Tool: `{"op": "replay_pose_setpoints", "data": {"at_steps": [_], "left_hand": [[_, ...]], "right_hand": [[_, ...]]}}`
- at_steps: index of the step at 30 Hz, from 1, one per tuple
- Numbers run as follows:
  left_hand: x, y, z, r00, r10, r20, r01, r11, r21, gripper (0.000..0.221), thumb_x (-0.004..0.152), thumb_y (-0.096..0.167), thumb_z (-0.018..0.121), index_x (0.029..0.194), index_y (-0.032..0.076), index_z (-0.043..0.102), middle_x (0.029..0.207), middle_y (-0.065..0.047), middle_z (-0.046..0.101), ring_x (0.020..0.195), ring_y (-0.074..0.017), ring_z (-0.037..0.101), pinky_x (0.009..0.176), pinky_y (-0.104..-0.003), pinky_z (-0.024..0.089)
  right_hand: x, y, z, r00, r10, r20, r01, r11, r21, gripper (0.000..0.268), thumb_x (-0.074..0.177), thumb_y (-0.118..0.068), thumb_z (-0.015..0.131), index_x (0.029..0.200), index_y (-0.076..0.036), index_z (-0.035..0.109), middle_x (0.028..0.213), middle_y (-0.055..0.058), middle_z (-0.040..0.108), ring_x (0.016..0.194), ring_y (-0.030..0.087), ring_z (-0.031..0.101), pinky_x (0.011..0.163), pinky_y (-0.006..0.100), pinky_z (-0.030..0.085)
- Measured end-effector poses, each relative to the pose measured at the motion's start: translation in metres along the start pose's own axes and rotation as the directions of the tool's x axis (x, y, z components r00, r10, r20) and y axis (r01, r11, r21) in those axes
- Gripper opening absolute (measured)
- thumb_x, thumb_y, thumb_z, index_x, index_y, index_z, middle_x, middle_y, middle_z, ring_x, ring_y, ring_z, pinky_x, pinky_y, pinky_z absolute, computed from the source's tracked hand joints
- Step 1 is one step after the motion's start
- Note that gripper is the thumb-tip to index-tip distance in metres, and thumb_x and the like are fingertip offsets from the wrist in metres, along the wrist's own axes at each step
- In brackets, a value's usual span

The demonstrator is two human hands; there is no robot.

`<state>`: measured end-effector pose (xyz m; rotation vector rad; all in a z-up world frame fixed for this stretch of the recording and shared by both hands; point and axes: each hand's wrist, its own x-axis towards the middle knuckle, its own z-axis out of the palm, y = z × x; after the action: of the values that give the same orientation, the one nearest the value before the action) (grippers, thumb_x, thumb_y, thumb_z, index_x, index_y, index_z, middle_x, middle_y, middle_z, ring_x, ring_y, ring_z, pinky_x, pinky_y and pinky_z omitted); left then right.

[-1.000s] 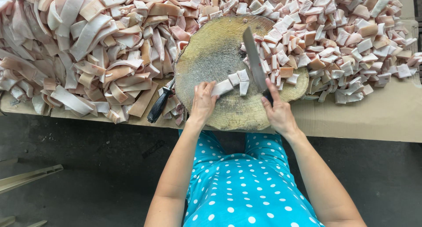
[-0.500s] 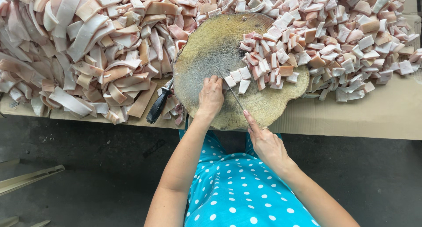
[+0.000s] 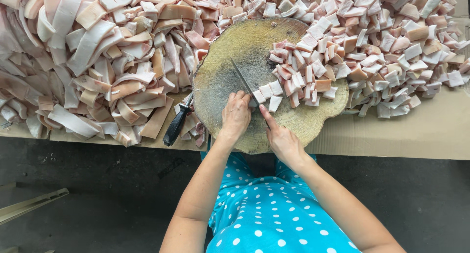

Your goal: The person cuts strips of pork skin into small rectangular pieces on a wooden cutting board using a knife.

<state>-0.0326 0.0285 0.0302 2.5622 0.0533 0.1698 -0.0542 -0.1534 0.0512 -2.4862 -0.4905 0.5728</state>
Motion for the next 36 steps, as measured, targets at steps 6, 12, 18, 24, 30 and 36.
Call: {"op": "replay_pose_setpoints", "data": {"at_steps": [6, 12, 18, 24, 30, 36], "left_hand": [[0.001, -0.002, 0.000, 1.000, -0.012, 0.018, 0.012, 1.000, -0.022, 0.036, 0.079, 0.006, 0.077, 0.115, 0.006, 0.072, 0.113, -0.009, 0.064, 0.113, -0.0319, 0.059, 0.090, -0.044, 0.055], [-0.016, -0.015, -0.014, 0.999, 0.011, 0.051, -0.002, 0.985, -0.170, 0.073, 0.070, 0.006, 0.087, 0.136, -0.002, 0.057, 0.130, -0.020, 0.057, 0.122, -0.0388, 0.052, 0.103, -0.047, 0.045], [-0.033, -0.028, -0.030, 0.988, -0.120, 0.099, 0.140, 0.962, -0.235, 0.070, 0.078, 0.005, 0.082, 0.141, 0.000, 0.055, 0.128, -0.019, 0.060, 0.108, -0.0351, 0.065, 0.096, -0.041, 0.054], [-0.011, -0.021, 0.017, 0.997, -0.060, -0.056, 0.052, 0.989, -0.138, 0.046, 0.084, 0.006, 0.081, 0.126, -0.004, 0.065, 0.119, -0.023, 0.065, 0.106, -0.0386, 0.069, 0.092, -0.043, 0.056], [-0.002, -0.020, 0.022, 0.991, -0.133, 0.010, 0.133, 0.990, -0.050, 0.028, 0.089, 0.003, 0.071, 0.114, -0.007, 0.067, 0.114, -0.023, 0.064, 0.101, -0.0390, 0.070, 0.088, -0.046, 0.058], [0.001, -0.019, 0.018, 0.991, -0.115, 0.060, 0.116, 0.993, -0.010, 0.023, 0.089, 0.005, 0.072, 0.109, -0.007, 0.067, 0.110, -0.019, 0.063, 0.097, -0.0357, 0.071, 0.087, -0.044, 0.058]], "right_hand": [[0.019, 0.012, 0.010, 0.997, -0.055, -0.058, 0.056, 0.998, 0.026, 0.074, 0.101, -0.021, 0.053, 0.162, -0.035, 0.013, 0.082, 0.032, 0.070, 0.079, 0.054, 0.067, 0.075, 0.065, 0.051], [0.011, 0.025, -0.031, 0.969, 0.085, 0.230, -0.182, 0.879, 0.442, 0.072, 0.103, -0.026, 0.055, 0.163, -0.042, 0.018, 0.063, 0.014, 0.057, 0.047, 0.024, 0.056, 0.043, 0.044, 0.052], [-0.020, 0.036, -0.050, 0.969, 0.166, 0.185, -0.246, 0.549, 0.799, 0.072, 0.102, -0.025, 0.055, 0.163, -0.041, 0.021, 0.063, 0.001, 0.050, 0.044, 0.009, 0.048, 0.036, 0.030, 0.044], [-0.045, 0.025, -0.033, 0.935, -0.184, -0.304, 0.247, 0.951, 0.185, 0.060, 0.112, -0.028, 0.051, 0.165, -0.028, 0.024, 0.078, 0.025, 0.069, 0.073, 0.041, 0.071, 0.058, 0.052, 0.056], [-0.075, -0.003, -0.013, 0.998, -0.018, -0.058, 0.014, 0.998, -0.061, 0.061, 0.105, -0.031, 0.049, 0.160, -0.039, 0.025, 0.071, 0.026, 0.068, 0.068, 0.047, 0.069, 0.061, 0.059, 0.055], [-0.086, -0.006, -0.008, 0.997, 0.052, 0.061, -0.047, 0.996, -0.079, 0.067, 0.105, -0.030, 0.047, 0.163, -0.035, 0.013, 0.070, 0.024, 0.066, 0.061, 0.046, 0.070, 0.058, 0.057, 0.056]]}}
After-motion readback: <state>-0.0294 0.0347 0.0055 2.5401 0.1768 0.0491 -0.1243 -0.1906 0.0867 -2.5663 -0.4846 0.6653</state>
